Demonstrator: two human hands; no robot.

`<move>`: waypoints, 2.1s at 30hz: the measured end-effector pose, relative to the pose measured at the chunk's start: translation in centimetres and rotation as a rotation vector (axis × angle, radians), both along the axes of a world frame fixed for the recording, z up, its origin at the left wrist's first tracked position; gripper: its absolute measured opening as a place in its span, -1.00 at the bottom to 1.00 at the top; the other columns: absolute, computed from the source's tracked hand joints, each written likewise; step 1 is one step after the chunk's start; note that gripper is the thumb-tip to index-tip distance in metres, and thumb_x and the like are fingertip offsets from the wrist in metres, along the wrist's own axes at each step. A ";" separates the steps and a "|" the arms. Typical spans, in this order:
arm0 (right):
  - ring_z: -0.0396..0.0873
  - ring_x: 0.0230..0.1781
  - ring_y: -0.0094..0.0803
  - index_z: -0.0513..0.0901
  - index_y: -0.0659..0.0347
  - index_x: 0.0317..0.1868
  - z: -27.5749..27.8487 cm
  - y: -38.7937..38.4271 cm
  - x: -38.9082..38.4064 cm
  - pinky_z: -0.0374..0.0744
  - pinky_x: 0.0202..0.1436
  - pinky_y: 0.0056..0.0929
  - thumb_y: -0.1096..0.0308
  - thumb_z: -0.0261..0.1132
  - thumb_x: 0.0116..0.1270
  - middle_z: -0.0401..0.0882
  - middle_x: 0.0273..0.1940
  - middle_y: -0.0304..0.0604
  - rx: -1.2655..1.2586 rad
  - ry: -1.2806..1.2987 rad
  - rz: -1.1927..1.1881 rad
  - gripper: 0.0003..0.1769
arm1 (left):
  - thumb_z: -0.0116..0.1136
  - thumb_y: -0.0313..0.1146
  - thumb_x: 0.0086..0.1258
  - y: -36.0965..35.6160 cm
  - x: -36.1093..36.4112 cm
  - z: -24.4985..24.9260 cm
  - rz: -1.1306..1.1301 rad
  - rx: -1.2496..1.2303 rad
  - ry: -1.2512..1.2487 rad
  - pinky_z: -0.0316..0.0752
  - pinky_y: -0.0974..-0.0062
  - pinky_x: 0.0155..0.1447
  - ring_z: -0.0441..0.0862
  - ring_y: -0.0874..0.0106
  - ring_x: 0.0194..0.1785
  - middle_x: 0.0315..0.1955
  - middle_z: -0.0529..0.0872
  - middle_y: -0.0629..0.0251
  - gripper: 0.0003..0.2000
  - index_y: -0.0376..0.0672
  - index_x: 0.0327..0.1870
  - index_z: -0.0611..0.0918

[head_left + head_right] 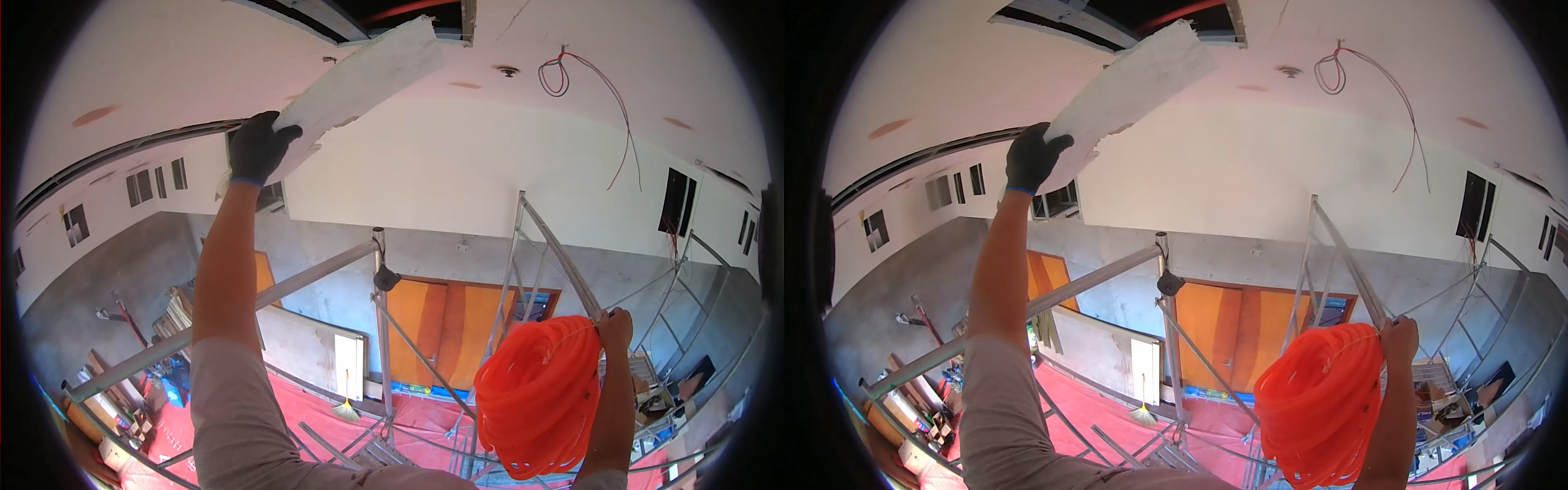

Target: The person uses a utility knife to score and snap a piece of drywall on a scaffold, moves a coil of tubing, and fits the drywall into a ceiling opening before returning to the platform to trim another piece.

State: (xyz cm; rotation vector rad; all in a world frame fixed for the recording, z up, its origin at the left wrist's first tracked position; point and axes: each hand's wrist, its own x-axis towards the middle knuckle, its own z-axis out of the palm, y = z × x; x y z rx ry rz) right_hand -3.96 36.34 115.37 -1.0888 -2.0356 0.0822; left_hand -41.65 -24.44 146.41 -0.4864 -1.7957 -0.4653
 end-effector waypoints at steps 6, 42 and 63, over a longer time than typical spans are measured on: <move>0.65 -0.11 0.14 0.72 0.41 -0.24 -0.5 0.8 0.0 0.59 0.03 0.02 0.14 0.37 0.34 0.68 -0.15 0.22 -0.007 -0.002 -0.009 -0.61 | 0.35 0.08 0.23 -0.7 -0.8 1.4 -0.012 0.044 -0.030 0.60 0.11 0.11 0.74 0.04 0.01 -0.11 0.81 0.03 -0.51 -0.12 0.00 0.77; 0.67 -0.05 0.13 0.72 0.34 -0.19 -0.3 0.2 -0.3 0.61 0.08 0.02 0.12 0.40 0.30 0.69 -0.13 0.19 -0.072 0.035 -0.008 -0.63 | 0.39 0.13 0.21 -8.2 9.9 14.4 0.080 -0.036 0.294 0.58 0.19 0.23 0.72 0.11 0.12 0.00 0.80 0.12 -0.42 -0.06 0.15 0.74; 0.66 -0.07 0.12 0.73 0.40 -0.18 -0.4 -0.2 -0.5 0.61 0.07 -0.01 0.13 0.39 0.31 0.68 -0.11 0.21 -0.045 0.057 -0.052 -0.60 | 0.54 0.10 0.06 -5.1 8.8 15.5 0.002 0.148 0.574 0.64 0.23 0.15 0.77 0.14 0.01 -0.11 0.84 0.16 -0.45 -0.01 0.03 0.78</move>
